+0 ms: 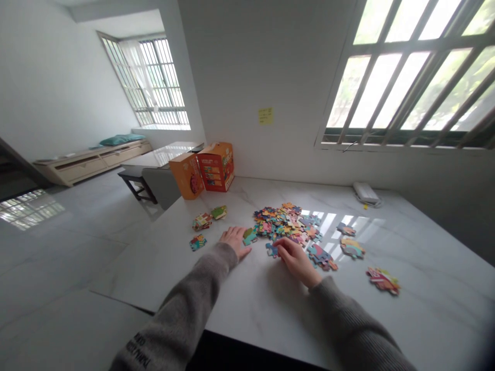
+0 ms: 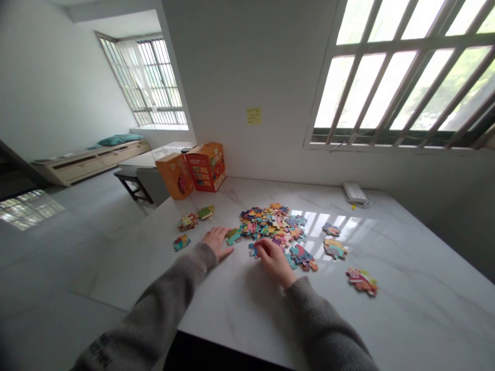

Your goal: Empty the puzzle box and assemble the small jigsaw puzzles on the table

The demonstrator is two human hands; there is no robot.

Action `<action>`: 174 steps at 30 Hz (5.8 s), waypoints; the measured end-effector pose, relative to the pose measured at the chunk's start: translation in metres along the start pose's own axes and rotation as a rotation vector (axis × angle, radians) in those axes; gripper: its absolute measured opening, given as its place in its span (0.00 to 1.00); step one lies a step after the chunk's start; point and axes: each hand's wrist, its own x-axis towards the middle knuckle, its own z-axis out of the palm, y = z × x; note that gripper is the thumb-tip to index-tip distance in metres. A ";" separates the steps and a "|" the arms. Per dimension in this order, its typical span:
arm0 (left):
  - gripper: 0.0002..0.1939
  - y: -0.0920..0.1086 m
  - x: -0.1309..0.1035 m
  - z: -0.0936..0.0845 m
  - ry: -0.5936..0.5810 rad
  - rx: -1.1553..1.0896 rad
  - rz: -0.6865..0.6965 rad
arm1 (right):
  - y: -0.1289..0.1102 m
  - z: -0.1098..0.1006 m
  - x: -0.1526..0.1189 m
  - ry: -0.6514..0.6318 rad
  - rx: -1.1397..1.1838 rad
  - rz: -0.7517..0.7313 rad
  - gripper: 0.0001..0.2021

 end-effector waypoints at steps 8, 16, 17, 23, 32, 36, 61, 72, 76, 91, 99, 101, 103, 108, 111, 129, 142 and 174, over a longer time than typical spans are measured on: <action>0.29 -0.006 0.016 0.017 0.056 -0.209 0.013 | 0.005 0.000 0.000 -0.002 -0.048 -0.031 0.13; 0.22 0.017 0.014 0.018 -0.005 -1.126 0.016 | 0.004 0.005 0.000 -0.002 -0.043 -0.057 0.14; 0.23 0.024 0.013 0.019 -0.037 -1.238 0.012 | 0.004 0.006 0.000 -0.004 -0.046 -0.063 0.14; 0.31 0.055 0.000 0.023 -0.051 -1.316 0.066 | 0.004 0.004 0.002 0.118 -0.024 -0.047 0.20; 0.50 0.027 -0.005 0.018 0.157 -0.477 0.489 | 0.015 -0.010 0.007 0.107 -0.171 -0.070 0.19; 0.42 0.026 -0.005 0.020 0.152 -0.186 0.580 | 0.014 -0.009 0.005 0.024 -0.249 -0.102 0.18; 0.17 -0.101 0.106 -0.061 0.003 0.114 -0.327 | 0.046 -0.130 0.019 0.628 -0.561 0.011 0.15; 0.14 0.046 0.066 -0.018 0.192 -0.127 0.191 | 0.082 -0.112 0.038 0.351 -0.952 0.113 0.24; 0.11 0.082 0.041 0.011 0.221 -0.279 0.256 | 0.082 -0.118 0.041 0.336 -0.782 0.050 0.26; 0.10 0.082 0.031 0.040 0.263 -0.642 0.380 | 0.055 -0.116 0.023 0.447 0.041 0.043 0.18; 0.19 0.092 0.026 0.035 0.167 -0.968 0.219 | 0.018 -0.066 0.018 0.378 0.352 0.052 0.22; 0.25 0.094 0.026 0.032 0.145 -1.038 0.228 | 0.013 -0.051 0.015 0.314 0.411 0.088 0.23; 0.26 0.094 0.026 0.031 0.137 -1.080 0.237 | 0.009 -0.040 0.012 0.268 0.438 0.101 0.23; 0.22 0.090 0.030 0.033 0.122 -1.304 0.141 | 0.004 -0.031 0.009 0.231 0.418 0.064 0.21; 0.20 0.087 0.033 0.032 0.114 -1.391 0.102 | 0.003 -0.032 0.009 0.191 0.394 0.021 0.21; 0.22 0.085 0.035 0.030 0.085 -1.442 0.065 | 0.001 -0.046 -0.002 0.036 -0.390 -0.519 0.27; 0.16 0.080 0.035 0.035 0.074 -1.316 0.112 | 0.032 -0.115 0.005 0.335 -0.685 -0.415 0.17; 0.13 0.079 0.033 0.027 0.076 -1.296 0.104 | 0.101 -0.218 0.025 0.573 -0.933 0.015 0.11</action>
